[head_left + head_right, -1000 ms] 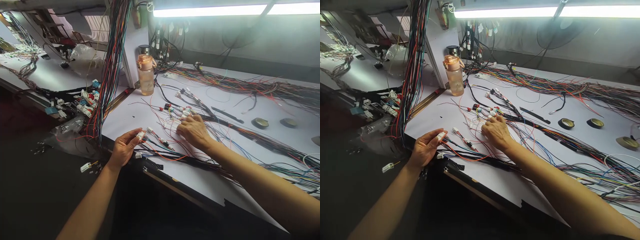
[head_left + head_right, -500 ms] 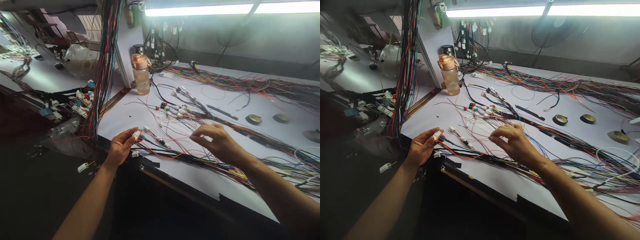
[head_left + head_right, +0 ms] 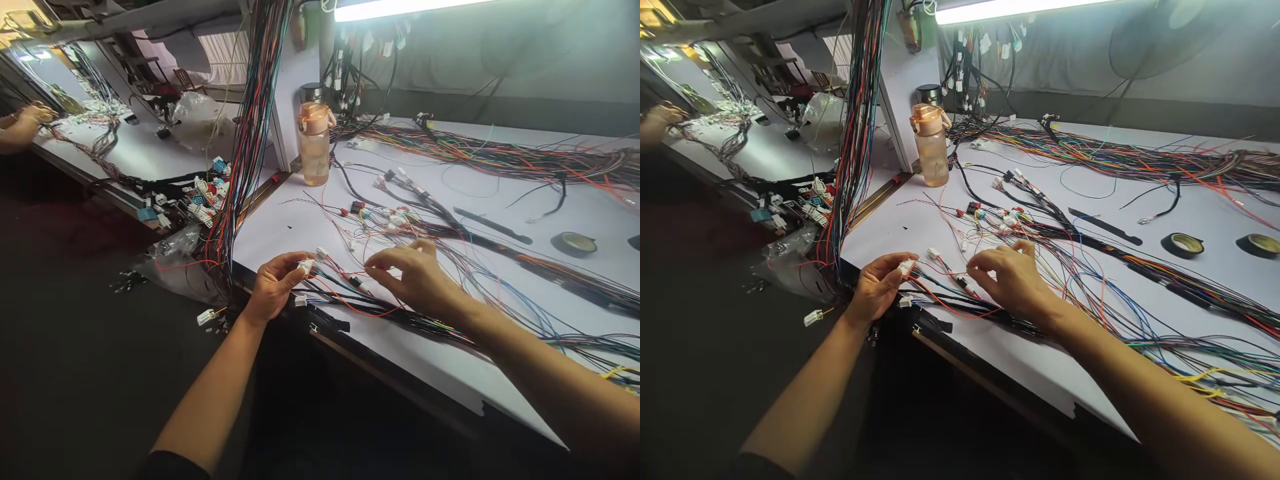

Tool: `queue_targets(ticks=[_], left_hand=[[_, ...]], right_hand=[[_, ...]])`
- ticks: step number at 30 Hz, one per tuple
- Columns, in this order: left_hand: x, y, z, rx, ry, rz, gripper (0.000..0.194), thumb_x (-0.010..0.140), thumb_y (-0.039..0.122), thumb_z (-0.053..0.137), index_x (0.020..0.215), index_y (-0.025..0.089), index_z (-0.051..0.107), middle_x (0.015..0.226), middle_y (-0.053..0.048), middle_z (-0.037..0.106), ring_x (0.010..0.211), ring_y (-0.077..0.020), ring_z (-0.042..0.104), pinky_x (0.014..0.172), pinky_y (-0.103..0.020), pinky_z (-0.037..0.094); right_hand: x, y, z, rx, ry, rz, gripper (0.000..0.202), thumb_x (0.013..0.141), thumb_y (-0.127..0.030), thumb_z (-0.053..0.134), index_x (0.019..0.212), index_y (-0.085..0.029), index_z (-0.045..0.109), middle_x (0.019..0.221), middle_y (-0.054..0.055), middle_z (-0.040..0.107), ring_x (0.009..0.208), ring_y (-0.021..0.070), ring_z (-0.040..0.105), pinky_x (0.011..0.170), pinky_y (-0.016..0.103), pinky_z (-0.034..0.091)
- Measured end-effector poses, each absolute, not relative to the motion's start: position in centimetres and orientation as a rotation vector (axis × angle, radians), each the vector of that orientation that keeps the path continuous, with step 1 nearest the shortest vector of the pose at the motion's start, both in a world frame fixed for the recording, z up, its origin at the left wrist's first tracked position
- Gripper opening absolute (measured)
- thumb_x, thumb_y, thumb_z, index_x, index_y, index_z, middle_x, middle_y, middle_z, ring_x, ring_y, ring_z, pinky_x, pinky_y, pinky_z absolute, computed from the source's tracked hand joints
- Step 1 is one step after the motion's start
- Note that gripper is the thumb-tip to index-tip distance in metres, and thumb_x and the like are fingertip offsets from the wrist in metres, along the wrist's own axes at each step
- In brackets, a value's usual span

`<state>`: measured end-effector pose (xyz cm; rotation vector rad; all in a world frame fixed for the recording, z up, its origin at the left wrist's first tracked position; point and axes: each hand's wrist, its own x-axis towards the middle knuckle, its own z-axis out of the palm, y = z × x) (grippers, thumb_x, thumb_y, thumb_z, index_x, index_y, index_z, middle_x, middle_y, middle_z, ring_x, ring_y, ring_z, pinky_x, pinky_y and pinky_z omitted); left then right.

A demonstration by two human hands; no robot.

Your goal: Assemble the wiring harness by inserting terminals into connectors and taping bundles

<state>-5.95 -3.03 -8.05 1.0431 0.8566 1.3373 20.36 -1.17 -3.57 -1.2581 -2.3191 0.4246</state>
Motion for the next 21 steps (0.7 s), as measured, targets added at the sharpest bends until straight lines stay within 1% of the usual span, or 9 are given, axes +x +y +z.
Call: queue_targets(ticks=[3, 5, 9, 12, 14, 16, 18, 21], left_hand=[[-5.8, -3.0, -7.9, 1.032, 0.863, 1.341, 0.028, 0.072, 0.029, 0.079, 0.097, 0.019, 0.074, 0.105, -0.009, 0.073, 0.093, -0.0200, 0.068, 0.087, -0.034, 0.052], [-5.7, -3.1, -7.9, 1.028, 0.858, 1.342, 0.027, 0.073, 0.028, 0.078, 0.098, 0.018, 0.073, 0.104, -0.009, 0.072, 0.091, -0.0194, 0.068, 0.086, -0.034, 0.053], [-5.8, -3.1, -7.9, 1.056, 0.844, 1.323, 0.026, 0.076, 0.027, 0.076, 0.099, 0.017, 0.072, 0.103, -0.009, 0.072, 0.087, -0.0176, 0.067, 0.084, -0.032, 0.053], [-5.9, -3.1, -7.9, 1.076, 0.846, 1.319, 0.024, 0.077, 0.026, 0.074, 0.099, 0.018, 0.072, 0.103, -0.008, 0.072, 0.090, -0.0176, 0.067, 0.086, -0.032, 0.052], [-5.9, -3.1, -7.9, 1.074, 0.835, 1.322, 0.024, 0.076, 0.026, 0.075, 0.098, 0.018, 0.072, 0.103, -0.008, 0.072, 0.093, -0.0184, 0.066, 0.088, -0.032, 0.051], [-5.9, -3.1, -8.0, 1.057, 0.820, 1.325, 0.025, 0.075, 0.027, 0.076, 0.097, 0.018, 0.073, 0.103, -0.008, 0.072, 0.093, -0.0190, 0.067, 0.088, -0.033, 0.051], [-5.9, -3.1, -8.0, 1.039, 0.819, 1.330, 0.027, 0.072, 0.029, 0.078, 0.097, 0.018, 0.073, 0.103, -0.008, 0.072, 0.092, -0.0195, 0.067, 0.088, -0.034, 0.051], [-5.8, -3.1, -8.0, 1.036, 0.829, 1.336, 0.028, 0.071, 0.030, 0.079, 0.096, 0.018, 0.073, 0.102, -0.009, 0.072, 0.093, -0.0202, 0.067, 0.090, -0.035, 0.051]], right_hand=[[18.8, -1.3, -3.0, -1.208, -2.385, 0.215, 0.020, 0.091, -0.039, 0.058, 0.100, -0.024, 0.068, 0.080, 0.001, 0.073, 0.078, 0.0179, 0.066, 0.092, 0.040, 0.024], [17.5, -1.3, -2.7, -1.183, -2.447, 0.191, 0.023, 0.091, -0.040, 0.059, 0.104, -0.023, 0.067, 0.084, 0.003, 0.074, 0.077, 0.0181, 0.066, 0.092, 0.039, 0.025], [15.2, -1.4, -2.6, -1.208, -2.439, 0.340, 0.024, 0.093, -0.035, 0.057, 0.112, -0.021, 0.065, 0.090, 0.005, 0.075, 0.075, 0.0167, 0.067, 0.094, 0.041, 0.025], [14.1, -1.1, -2.7, -1.267, -2.331, 0.547, 0.021, 0.092, -0.030, 0.057, 0.108, -0.021, 0.067, 0.083, 0.003, 0.075, 0.074, 0.0167, 0.067, 0.095, 0.042, 0.028], [13.6, -0.8, -2.7, -1.303, -2.254, 0.748, 0.018, 0.090, -0.029, 0.059, 0.102, -0.022, 0.069, 0.081, 0.002, 0.075, 0.075, 0.0169, 0.067, 0.091, 0.039, 0.035], [13.5, -0.4, -2.7, -1.324, -2.190, 0.937, 0.015, 0.087, -0.027, 0.060, 0.096, -0.022, 0.071, 0.083, 0.002, 0.075, 0.077, 0.0165, 0.066, 0.082, 0.033, 0.041], [13.5, -0.1, -2.8, -1.328, -2.155, 1.049, 0.013, 0.086, -0.027, 0.061, 0.090, -0.021, 0.072, 0.082, 0.001, 0.074, 0.076, 0.0152, 0.065, 0.073, 0.028, 0.042], [13.7, 0.0, -3.0, -1.314, -2.153, 1.070, 0.015, 0.086, -0.027, 0.058, 0.087, -0.020, 0.071, 0.070, 0.000, 0.068, 0.064, 0.0125, 0.058, 0.062, 0.024, 0.040]])
